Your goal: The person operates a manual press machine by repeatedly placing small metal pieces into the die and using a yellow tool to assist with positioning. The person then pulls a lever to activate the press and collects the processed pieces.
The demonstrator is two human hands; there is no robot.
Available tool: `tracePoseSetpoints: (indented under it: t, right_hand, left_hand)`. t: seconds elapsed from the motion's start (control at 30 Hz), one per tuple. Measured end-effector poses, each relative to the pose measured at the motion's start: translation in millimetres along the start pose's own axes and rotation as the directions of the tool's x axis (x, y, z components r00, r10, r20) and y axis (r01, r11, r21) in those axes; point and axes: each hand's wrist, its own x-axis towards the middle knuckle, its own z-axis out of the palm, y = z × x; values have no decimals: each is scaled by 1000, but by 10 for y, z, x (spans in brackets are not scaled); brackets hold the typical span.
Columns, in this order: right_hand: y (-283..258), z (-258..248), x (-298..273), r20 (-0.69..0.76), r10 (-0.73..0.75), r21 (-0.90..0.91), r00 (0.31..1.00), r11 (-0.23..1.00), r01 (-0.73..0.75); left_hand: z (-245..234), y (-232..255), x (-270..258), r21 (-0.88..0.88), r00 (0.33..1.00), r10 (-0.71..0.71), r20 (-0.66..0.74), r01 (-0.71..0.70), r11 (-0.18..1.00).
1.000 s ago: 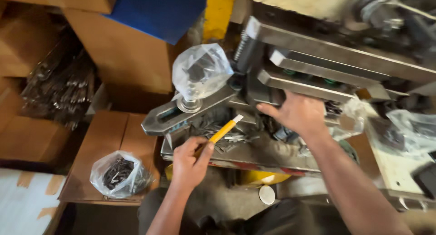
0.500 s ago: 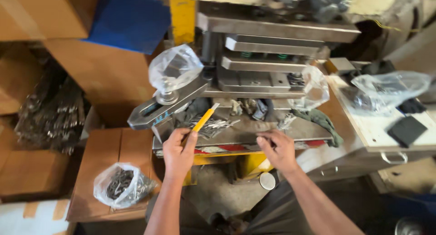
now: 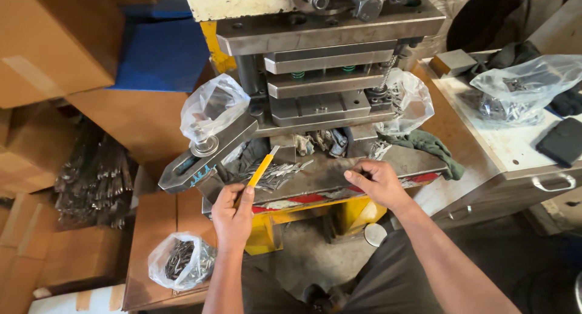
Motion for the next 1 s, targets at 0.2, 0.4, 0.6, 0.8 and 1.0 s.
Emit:
tracePoseSetpoints:
  t: [0.2,0.4,0.6,0.8,1.0]
  right_hand:
    - [11,-50,13,19,96,78,995,992,-97]
    - [1,-51,57,41,-47,47,998,998,45]
    - [13,-49,43,-5,-26,41,1000,999,26]
    - [12,-80,59,-4,-34,121,999,992,35]
    - [-28,-94,54,17,6,117,1000,993,-8]
  left_hand:
    - [53,60,-23,26,999,3,-53,-2,1000]
    - [416,454,-39,12,998,-26,-65,27,1000]
    - [1370,897,522,254,975,219,41,-222,941]
    - [1905,1129,766,462,962,273,0,-242,853]
    - [2043,1012,789,408,973,228,-35,-194,892]
